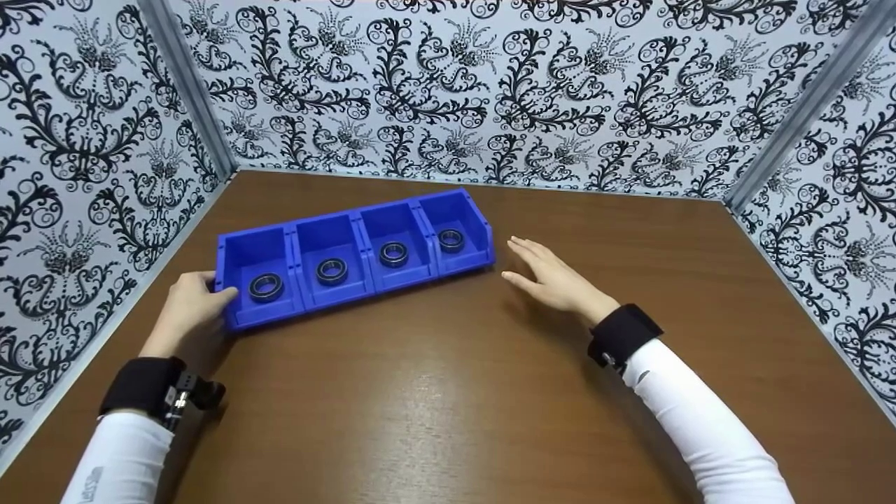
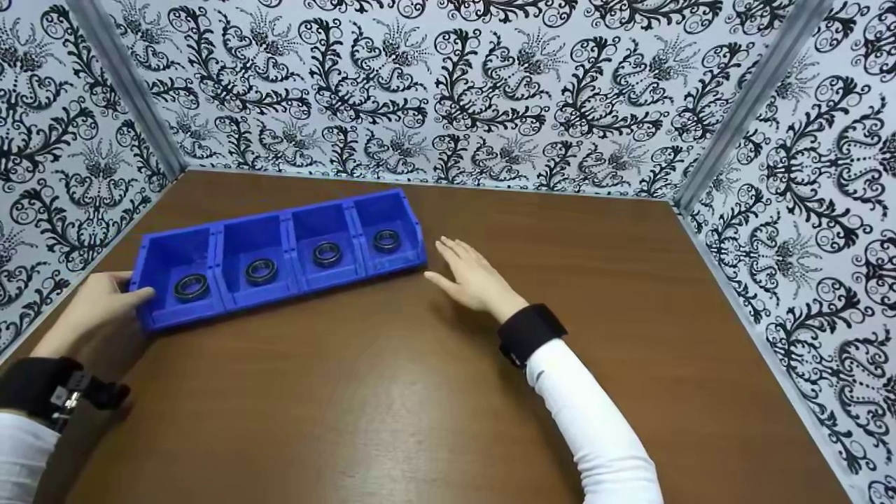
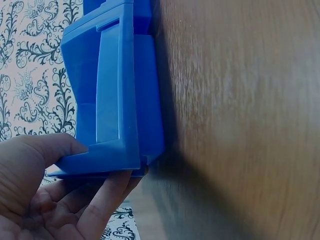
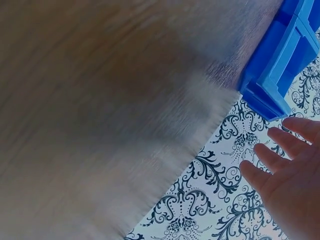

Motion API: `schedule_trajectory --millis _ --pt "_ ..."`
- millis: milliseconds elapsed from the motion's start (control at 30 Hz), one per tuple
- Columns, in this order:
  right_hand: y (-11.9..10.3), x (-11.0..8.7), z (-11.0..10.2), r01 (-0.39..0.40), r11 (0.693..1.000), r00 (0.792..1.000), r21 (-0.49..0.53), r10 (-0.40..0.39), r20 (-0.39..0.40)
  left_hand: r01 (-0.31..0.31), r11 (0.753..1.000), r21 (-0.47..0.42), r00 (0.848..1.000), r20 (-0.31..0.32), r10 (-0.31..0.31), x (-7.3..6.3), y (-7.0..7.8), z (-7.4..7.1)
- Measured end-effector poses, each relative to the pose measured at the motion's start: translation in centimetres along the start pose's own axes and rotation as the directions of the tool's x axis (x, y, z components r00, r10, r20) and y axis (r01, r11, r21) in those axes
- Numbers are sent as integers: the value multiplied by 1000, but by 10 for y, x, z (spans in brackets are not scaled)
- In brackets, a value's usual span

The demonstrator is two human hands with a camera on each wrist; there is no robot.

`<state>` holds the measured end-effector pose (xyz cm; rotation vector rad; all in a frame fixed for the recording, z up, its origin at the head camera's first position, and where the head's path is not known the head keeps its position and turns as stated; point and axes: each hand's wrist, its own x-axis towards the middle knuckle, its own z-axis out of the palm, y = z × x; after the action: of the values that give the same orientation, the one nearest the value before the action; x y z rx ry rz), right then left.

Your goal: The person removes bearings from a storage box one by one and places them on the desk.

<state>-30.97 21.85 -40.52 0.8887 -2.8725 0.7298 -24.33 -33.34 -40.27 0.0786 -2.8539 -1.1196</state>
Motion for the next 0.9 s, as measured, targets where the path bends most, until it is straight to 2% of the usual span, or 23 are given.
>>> schedule_trajectory --millis 233,567,900 --pt "0 4 1 -25 1000 1000 19 25 13 5 1000 0 1000 21 -5 0 1 0" --pt "3 16 4 -49 995 999 92 50 -11 -35 999 18 999 6 35 0 2 3" --pt "1 29 7 -103 984 994 143 105 -7 -43 999 4 999 22 43 -1 4 5"
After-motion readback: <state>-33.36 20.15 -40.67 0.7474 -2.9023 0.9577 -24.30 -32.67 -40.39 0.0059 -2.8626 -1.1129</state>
